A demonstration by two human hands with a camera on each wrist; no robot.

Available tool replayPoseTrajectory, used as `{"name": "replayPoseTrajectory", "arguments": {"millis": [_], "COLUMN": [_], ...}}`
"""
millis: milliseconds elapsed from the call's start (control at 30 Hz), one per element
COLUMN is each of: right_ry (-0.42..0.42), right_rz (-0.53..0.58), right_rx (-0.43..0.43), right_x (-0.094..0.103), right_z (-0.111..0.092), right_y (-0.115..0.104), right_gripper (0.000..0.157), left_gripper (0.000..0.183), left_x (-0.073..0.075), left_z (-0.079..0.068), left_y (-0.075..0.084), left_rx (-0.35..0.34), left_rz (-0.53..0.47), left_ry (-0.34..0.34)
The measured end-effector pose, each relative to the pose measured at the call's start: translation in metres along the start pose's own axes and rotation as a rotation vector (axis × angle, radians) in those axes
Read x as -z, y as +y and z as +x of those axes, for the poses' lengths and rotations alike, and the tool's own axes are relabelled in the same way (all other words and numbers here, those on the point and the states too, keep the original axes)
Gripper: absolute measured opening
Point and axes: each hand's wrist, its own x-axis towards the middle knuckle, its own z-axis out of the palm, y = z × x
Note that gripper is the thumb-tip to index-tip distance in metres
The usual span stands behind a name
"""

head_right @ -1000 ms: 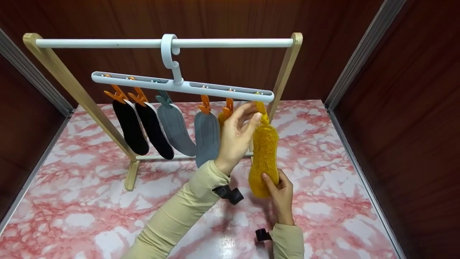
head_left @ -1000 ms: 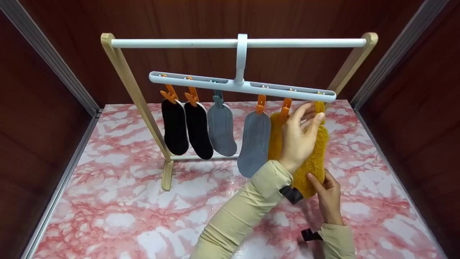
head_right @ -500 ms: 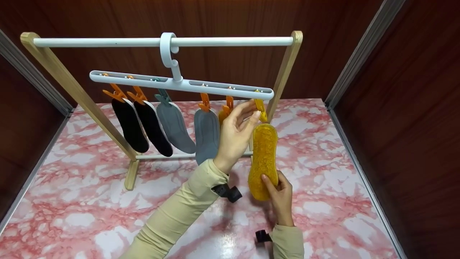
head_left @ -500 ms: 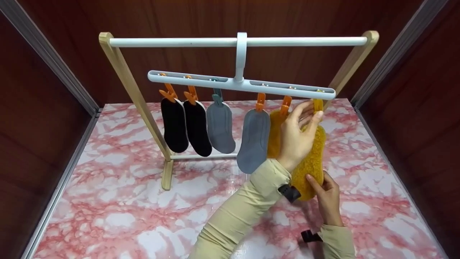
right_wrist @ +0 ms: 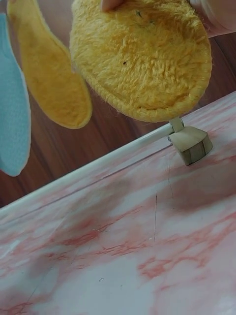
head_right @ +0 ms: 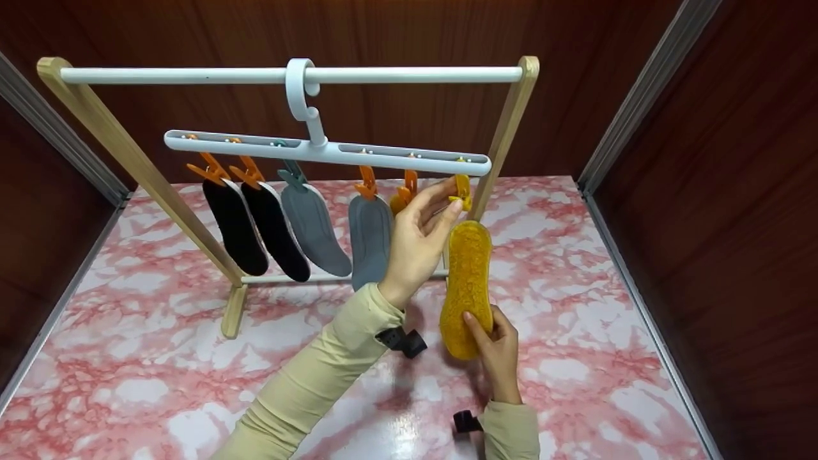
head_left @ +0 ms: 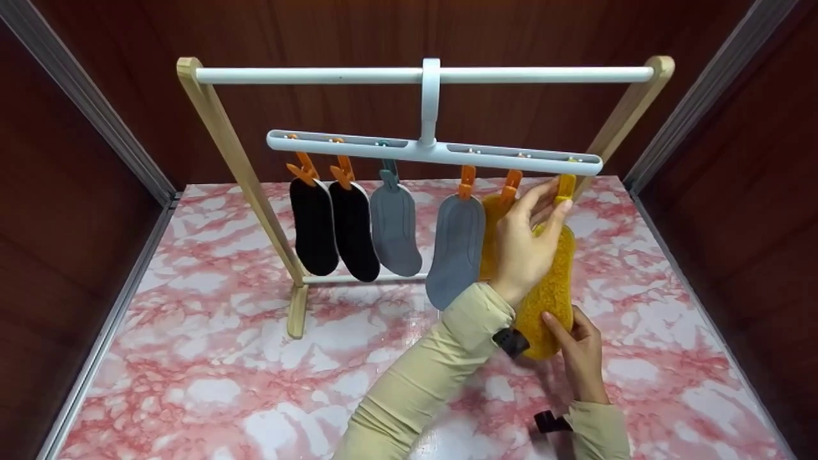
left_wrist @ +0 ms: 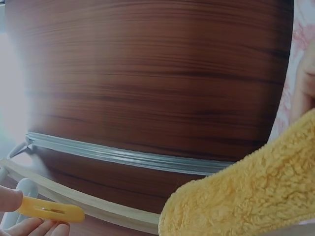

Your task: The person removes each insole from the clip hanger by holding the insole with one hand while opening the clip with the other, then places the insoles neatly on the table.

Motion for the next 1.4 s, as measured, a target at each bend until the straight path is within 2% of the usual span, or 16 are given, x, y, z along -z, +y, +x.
{"name": "replayPoseTrajectory", "arguments": {"millis": [400, 633, 967, 1400], "right_ry": [0.002, 0.001, -0.009, -0.023], "right_rz": [-0.026, -0.036, -0.057, -0.108], "right_rx": [-0.028, -0.043, -0.048, -0.116], "right_x": [-0.001, -0.002, -0.001, 0.0], "right_z": [0.001, 0.001, 0.001, 0.0], "right_y": [0.001, 0.003, 0.007, 0.009], "right_gripper": [0.021, 0.022, 0.022, 0.026], "left_gripper": [0.04, 0.042, 0.039, 0.033], "left_x": [0.005, 0.011, 0.016, 0.022], "left_z": [-0.004, -0.006, -0.008, -0.011], "left_y": [-0.002, -0.003, -0.006, -0.01], "left_rx": [-0.105, -0.131, -0.168, -0.125], "left_rz": [0.173, 0.262, 0.225, 0.193], "left_ry": [-0.049, -0.084, -0.063, -0.051]}}
